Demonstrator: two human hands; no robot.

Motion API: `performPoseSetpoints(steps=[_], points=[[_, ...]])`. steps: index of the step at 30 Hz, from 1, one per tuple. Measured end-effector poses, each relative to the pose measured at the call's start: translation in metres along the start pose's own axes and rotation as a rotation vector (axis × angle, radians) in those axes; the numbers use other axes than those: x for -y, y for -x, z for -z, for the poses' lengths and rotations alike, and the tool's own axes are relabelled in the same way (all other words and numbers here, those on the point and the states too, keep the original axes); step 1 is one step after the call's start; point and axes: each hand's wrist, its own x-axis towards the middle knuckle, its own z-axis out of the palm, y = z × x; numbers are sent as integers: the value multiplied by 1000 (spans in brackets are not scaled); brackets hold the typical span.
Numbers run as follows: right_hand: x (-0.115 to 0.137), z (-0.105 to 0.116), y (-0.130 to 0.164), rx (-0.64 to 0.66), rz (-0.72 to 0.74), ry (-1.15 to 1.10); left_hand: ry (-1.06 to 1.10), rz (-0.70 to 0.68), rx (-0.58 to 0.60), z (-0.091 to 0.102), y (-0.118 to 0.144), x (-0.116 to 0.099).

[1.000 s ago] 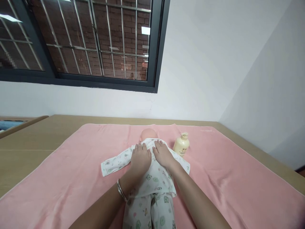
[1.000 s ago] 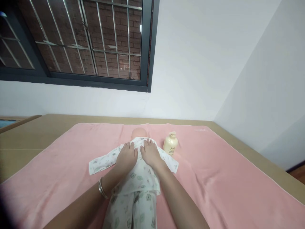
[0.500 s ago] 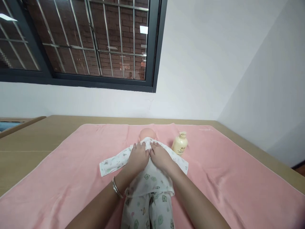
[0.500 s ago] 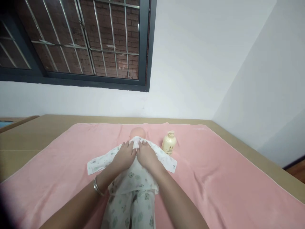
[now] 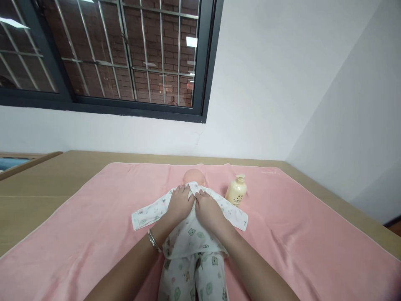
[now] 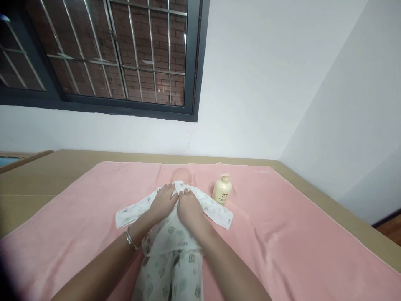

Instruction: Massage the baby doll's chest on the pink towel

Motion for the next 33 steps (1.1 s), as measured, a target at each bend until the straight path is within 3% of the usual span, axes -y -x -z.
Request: performPoseSetpoints(steps=[7, 12, 16, 22, 27, 33], points=[[-27, -6, -18, -35, -7, -59, -128, -81, -69, 0, 16, -18], [-11, -20, -7, -91, 14, 158, -103, -199, -14, 3, 9, -4], [-2, -19, 0, -97, 8, 154, -116, -133, -15, -5, 7, 5], [-21, -8, -14, -21, -71, -54, -152, -108, -65, -10, 14, -4], [-27, -7, -19, 9, -65, -81, -126, -68, -19, -1, 14, -7], [-9, -7, -9, 46, -74, 57, -16, -25, 111, 9, 1, 4]])
